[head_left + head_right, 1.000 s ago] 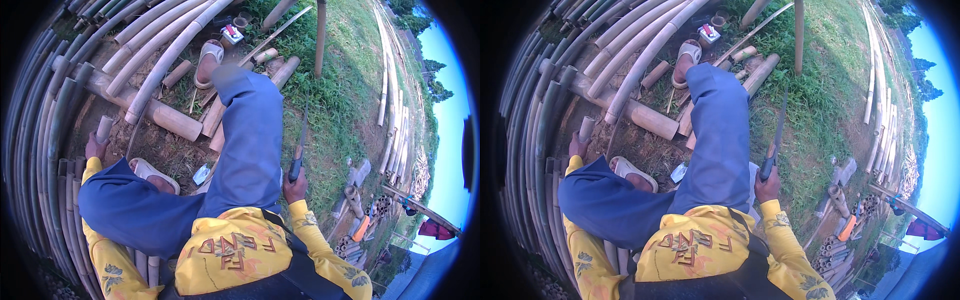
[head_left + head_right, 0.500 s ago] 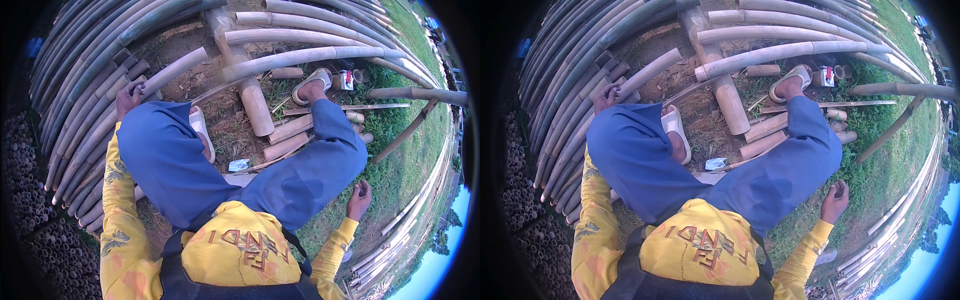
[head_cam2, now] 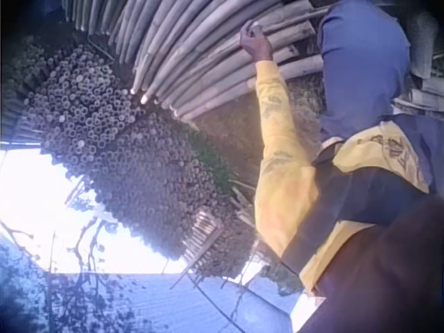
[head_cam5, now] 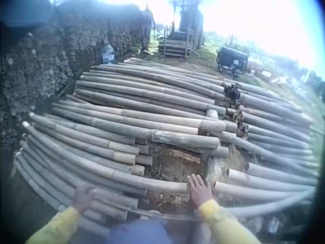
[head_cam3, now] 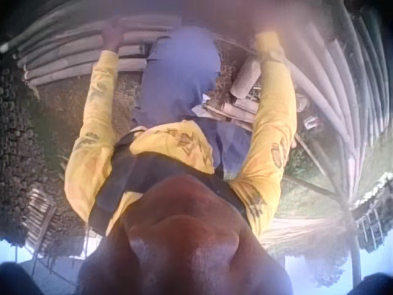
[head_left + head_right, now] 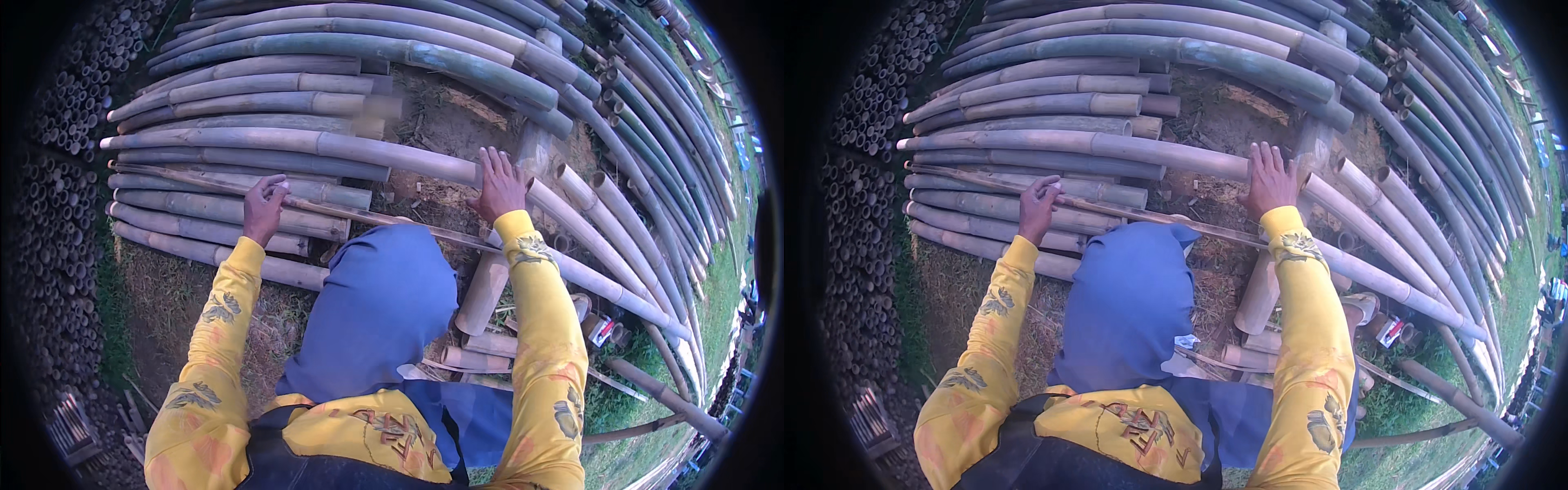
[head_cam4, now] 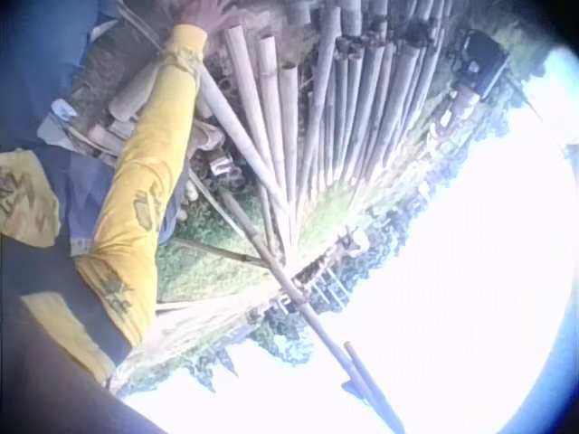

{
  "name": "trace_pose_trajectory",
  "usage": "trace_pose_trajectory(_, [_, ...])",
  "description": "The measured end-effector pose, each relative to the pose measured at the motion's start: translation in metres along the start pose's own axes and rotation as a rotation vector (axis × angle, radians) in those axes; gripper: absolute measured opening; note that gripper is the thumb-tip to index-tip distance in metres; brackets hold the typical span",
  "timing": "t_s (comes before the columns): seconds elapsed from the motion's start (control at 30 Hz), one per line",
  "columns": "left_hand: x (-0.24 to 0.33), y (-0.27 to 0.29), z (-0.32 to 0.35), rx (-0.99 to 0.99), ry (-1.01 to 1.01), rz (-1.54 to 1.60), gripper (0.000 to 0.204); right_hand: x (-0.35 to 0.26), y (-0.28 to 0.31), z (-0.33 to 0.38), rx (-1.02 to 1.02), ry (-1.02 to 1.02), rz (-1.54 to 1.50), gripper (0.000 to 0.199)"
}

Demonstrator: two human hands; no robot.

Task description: The person sits on the ground and uses a hand saw to cut bamboo poles that are stacked horizontally. They repeatedly position a pole, saw through it, and set the cut piece aside, continuing this process across multiple poles.

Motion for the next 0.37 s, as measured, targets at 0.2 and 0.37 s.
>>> trace_pose_trajectory(0.2, [-0.032, 0.019, -0.011, 0.211, 0.165, 0.35, 0.05, -0.002, -0.049, -0.04, -0.253, 0.09, 0.064, 0.067])
trace_pose_trajectory(0.37, [-0.035, -0.003, -0.059, 0.217, 0.347, 0.707, 0.086, 0.003, 0.022, -0.026, 0.086, 0.199, -0.018, 0.063])
Point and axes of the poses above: each hand's wrist, its own z-axis away from the middle knuckle, its own y-axis out of the back of the hand, x = y × z, the point moved 6 cm from there along -z, towards the middle knuckle, and after that the axes turned 7 degrees about -x, right-handed, at the moved point
